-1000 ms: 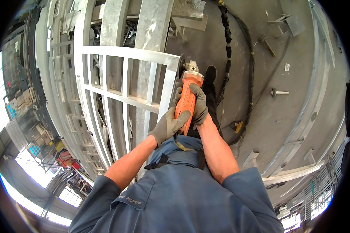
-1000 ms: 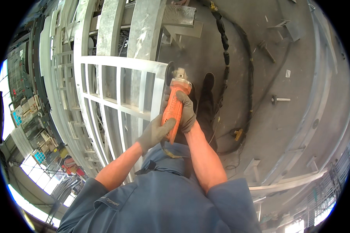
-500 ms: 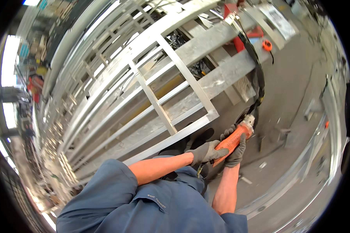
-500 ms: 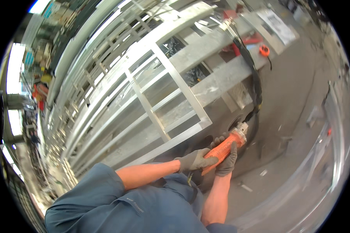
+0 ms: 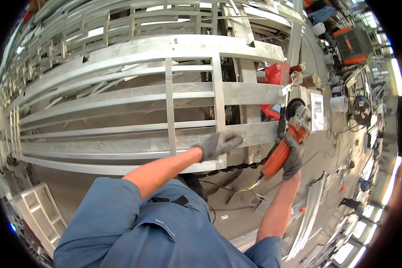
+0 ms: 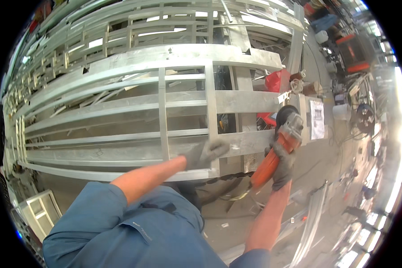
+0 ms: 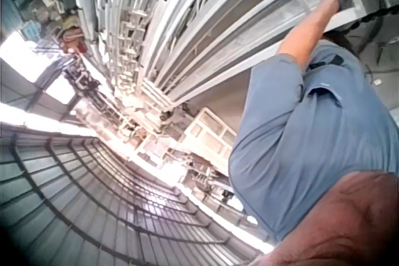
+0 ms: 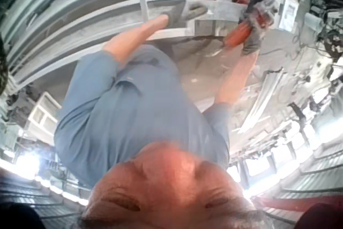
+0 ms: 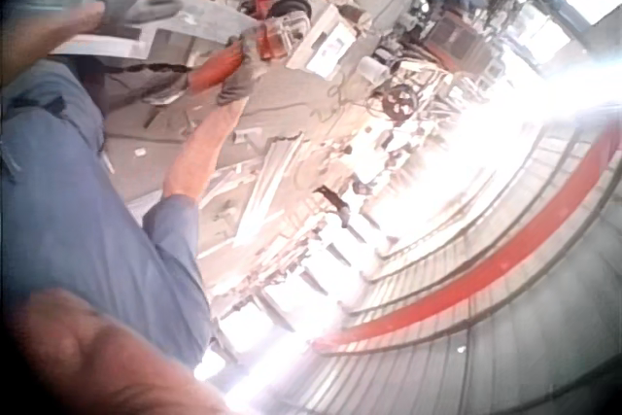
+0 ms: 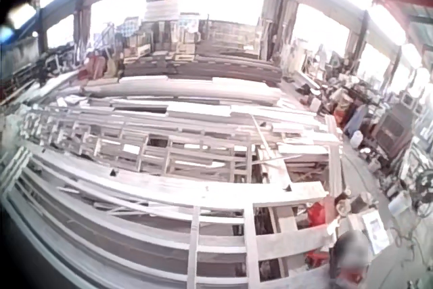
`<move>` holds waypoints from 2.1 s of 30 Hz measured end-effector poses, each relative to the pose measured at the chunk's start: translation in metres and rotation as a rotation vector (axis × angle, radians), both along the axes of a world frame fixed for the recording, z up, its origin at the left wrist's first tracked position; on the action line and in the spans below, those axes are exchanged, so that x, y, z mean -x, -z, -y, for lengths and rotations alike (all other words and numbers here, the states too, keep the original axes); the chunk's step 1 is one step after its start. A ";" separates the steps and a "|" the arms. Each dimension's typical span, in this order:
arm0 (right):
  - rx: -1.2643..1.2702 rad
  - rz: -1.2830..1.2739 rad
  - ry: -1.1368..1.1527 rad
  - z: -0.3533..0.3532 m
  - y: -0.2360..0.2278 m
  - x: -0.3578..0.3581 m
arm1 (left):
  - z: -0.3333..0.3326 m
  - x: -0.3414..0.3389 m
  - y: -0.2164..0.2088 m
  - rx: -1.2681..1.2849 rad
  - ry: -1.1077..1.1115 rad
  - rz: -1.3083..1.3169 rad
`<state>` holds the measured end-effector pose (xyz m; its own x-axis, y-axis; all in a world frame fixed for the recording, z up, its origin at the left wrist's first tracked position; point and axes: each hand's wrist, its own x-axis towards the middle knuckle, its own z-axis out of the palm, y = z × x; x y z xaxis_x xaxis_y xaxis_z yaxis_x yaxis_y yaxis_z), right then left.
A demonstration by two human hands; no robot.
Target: The person uses an angle grinder to smooth the edges of a large white metal frame, then switches to a drill to work on the same frame. The person repositions the frame and continues grinding and drilling on different sections.
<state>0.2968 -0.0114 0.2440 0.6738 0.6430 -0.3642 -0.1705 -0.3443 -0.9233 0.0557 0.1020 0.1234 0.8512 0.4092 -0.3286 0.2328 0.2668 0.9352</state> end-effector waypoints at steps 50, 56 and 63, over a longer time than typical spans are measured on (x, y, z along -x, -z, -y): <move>0.455 0.384 -0.934 -0.371 0.202 -0.039 | -0.221 -0.143 0.186 -0.868 -0.794 -0.055; 0.492 0.357 -1.007 -0.372 0.197 -0.037 | -0.219 -0.143 0.187 -0.911 -0.807 -0.041; 0.507 0.490 -0.879 -0.374 0.202 -0.033 | -0.221 -0.149 0.187 -0.874 -0.828 -0.102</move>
<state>0.3303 0.3626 0.0422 0.2017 0.8181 -0.5385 0.6590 -0.5201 -0.5434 0.2047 0.3228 -0.0640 0.2122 0.9361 0.2806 0.3736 -0.3430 0.8618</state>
